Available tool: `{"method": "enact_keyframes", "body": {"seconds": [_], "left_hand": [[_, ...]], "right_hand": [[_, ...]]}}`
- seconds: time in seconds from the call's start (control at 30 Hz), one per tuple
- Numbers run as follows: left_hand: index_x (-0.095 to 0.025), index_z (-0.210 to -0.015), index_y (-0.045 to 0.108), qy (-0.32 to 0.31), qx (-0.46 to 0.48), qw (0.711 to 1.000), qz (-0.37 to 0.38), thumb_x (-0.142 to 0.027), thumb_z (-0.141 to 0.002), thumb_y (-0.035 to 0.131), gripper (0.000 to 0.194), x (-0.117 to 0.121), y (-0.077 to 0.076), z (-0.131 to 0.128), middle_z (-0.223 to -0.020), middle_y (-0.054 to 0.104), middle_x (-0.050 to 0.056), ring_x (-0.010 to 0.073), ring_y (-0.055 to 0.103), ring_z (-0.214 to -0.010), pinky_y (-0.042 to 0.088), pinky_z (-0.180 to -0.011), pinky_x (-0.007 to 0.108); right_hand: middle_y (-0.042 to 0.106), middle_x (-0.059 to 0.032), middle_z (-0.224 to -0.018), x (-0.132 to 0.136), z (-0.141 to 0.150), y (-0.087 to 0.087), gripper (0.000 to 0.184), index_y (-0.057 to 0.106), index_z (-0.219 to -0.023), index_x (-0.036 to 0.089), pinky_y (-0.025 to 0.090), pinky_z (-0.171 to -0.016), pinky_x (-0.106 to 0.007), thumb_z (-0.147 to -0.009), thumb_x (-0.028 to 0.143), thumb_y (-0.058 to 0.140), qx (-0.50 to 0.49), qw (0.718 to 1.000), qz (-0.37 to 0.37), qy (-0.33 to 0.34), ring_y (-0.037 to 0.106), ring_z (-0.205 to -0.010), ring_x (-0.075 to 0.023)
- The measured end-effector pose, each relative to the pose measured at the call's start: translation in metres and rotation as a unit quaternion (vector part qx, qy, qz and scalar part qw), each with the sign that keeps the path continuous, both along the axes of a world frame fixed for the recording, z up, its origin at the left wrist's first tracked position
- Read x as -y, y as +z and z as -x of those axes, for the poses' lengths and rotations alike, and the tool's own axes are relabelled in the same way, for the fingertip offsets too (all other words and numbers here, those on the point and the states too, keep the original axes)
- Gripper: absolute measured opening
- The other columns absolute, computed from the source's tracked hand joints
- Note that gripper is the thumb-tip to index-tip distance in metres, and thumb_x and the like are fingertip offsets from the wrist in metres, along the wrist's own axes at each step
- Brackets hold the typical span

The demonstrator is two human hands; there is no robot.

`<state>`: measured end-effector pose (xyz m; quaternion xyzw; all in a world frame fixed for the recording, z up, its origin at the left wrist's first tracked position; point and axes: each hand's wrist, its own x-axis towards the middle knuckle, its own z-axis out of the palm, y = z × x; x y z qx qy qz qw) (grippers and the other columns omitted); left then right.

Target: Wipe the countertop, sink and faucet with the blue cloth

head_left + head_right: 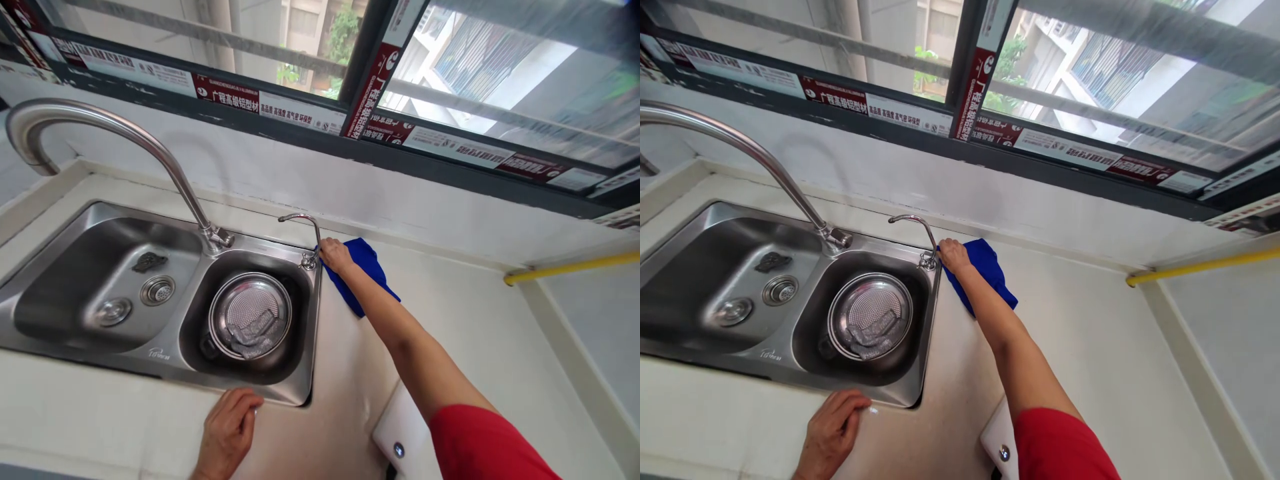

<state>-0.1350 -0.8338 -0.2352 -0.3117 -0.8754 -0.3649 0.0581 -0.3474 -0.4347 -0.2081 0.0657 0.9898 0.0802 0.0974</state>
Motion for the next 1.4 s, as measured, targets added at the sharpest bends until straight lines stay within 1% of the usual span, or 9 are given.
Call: {"method": "enact_keyframes", "body": {"seconds": [0.1,0.17,0.4,0.53,0.77,0.93,1.13,1.3,1.4], "left_hand": [[-0.025,-0.09,0.069,0.001,0.01,1.0,0.0,-0.005,-0.086,0.048,0.029,0.0,-0.002,0.0,-0.088,0.071,-0.001,0.0124,0.066,-0.083,0.053,-0.079,0.024],[-0.025,-0.09,0.069,0.003,0.012,1.0,-0.003,-0.005,-0.086,0.049,0.029,0.0,-0.003,-0.001,-0.087,0.071,-0.002,0.0124,0.066,-0.082,0.053,-0.078,0.024],[-0.023,-0.084,0.069,0.012,0.003,1.0,-0.021,-0.005,-0.084,0.048,0.028,-0.002,0.0,-0.002,-0.083,0.071,0.0,0.0135,0.067,-0.079,0.055,-0.074,0.025],[-0.023,-0.082,0.069,0.015,0.003,0.999,-0.036,-0.004,-0.082,0.048,0.028,-0.001,0.0,-0.003,-0.081,0.071,-0.001,0.0136,0.067,-0.078,0.056,-0.075,0.025],[-0.022,-0.08,0.066,0.011,0.049,0.998,-0.044,-0.003,-0.083,0.049,0.026,0.001,-0.006,-0.005,-0.081,0.07,-0.001,0.0136,0.065,-0.079,0.054,-0.075,0.025],[-0.023,-0.082,0.066,0.014,0.053,0.998,-0.042,-0.002,-0.082,0.05,0.026,0.001,-0.007,-0.005,-0.082,0.069,-0.002,0.014,0.064,-0.079,0.052,-0.075,0.026],[-0.023,-0.082,0.065,0.013,0.04,0.998,-0.05,-0.003,-0.082,0.05,0.025,-0.002,-0.002,-0.003,-0.081,0.068,-0.002,0.0137,0.063,-0.076,0.05,-0.072,0.025],[-0.023,-0.082,0.065,0.015,0.043,0.997,-0.056,-0.003,-0.082,0.051,0.025,-0.003,-0.002,-0.004,-0.082,0.068,-0.002,0.0142,0.062,-0.077,0.049,-0.072,0.026],[-0.023,-0.083,0.064,0.013,0.041,0.998,-0.054,-0.003,-0.081,0.051,0.024,-0.003,-0.005,-0.004,-0.081,0.068,-0.002,0.0146,0.062,-0.076,0.049,-0.072,0.026]], "right_hand": [[0.061,-0.0175,-0.126,-0.002,-0.001,-0.001,0.038,0.054,-0.124,0.015,0.046,-0.09,-0.032,-0.104,0.043,0.038,-0.01,1.0,0.003,-0.017,0.057,-0.115,-0.0266],[0.061,-0.0185,-0.127,0.0,0.0,-0.002,0.039,0.054,-0.124,0.015,0.046,-0.091,-0.032,-0.104,0.044,0.039,-0.009,1.0,0.001,-0.029,0.057,-0.117,-0.027],[0.064,-0.0166,-0.124,0.019,0.004,0.001,0.032,0.059,-0.126,0.016,0.048,-0.09,-0.03,-0.099,0.023,0.044,0.016,1.0,-0.008,-0.023,0.061,-0.115,-0.0253],[0.066,-0.0176,-0.12,0.029,0.001,0.005,0.032,0.061,-0.124,0.016,0.049,-0.086,-0.03,-0.098,0.019,0.043,0.01,0.999,-0.023,-0.046,0.065,-0.111,-0.0246],[0.064,-0.022,-0.121,0.029,-0.01,0.003,0.033,0.057,-0.127,0.012,0.052,-0.085,-0.033,-0.101,0.026,0.041,-0.008,0.996,-0.054,-0.066,0.064,-0.113,-0.0279],[0.063,-0.0172,-0.125,0.016,-0.007,-0.005,0.034,0.055,-0.129,0.016,0.05,-0.087,-0.03,-0.104,0.027,0.035,0.002,0.998,-0.046,-0.044,0.063,-0.113,-0.0248],[0.06,-0.0139,-0.131,0.006,-0.005,-0.008,0.035,0.052,-0.132,0.019,0.048,-0.088,-0.029,-0.106,0.034,0.035,0.004,0.998,-0.039,-0.038,0.061,-0.115,-0.0232],[0.061,-0.0134,-0.128,0.006,-0.006,-0.011,0.04,0.055,-0.128,0.018,0.047,-0.088,-0.03,-0.106,0.045,0.036,-0.024,0.997,-0.007,-0.071,0.061,-0.113,-0.0237],[0.06,-0.0148,-0.129,0.01,-0.004,-0.012,0.04,0.056,-0.128,0.018,0.047,-0.089,-0.031,-0.105,0.045,0.039,-0.029,0.995,0.008,-0.094,0.061,-0.115,-0.0247]]}}
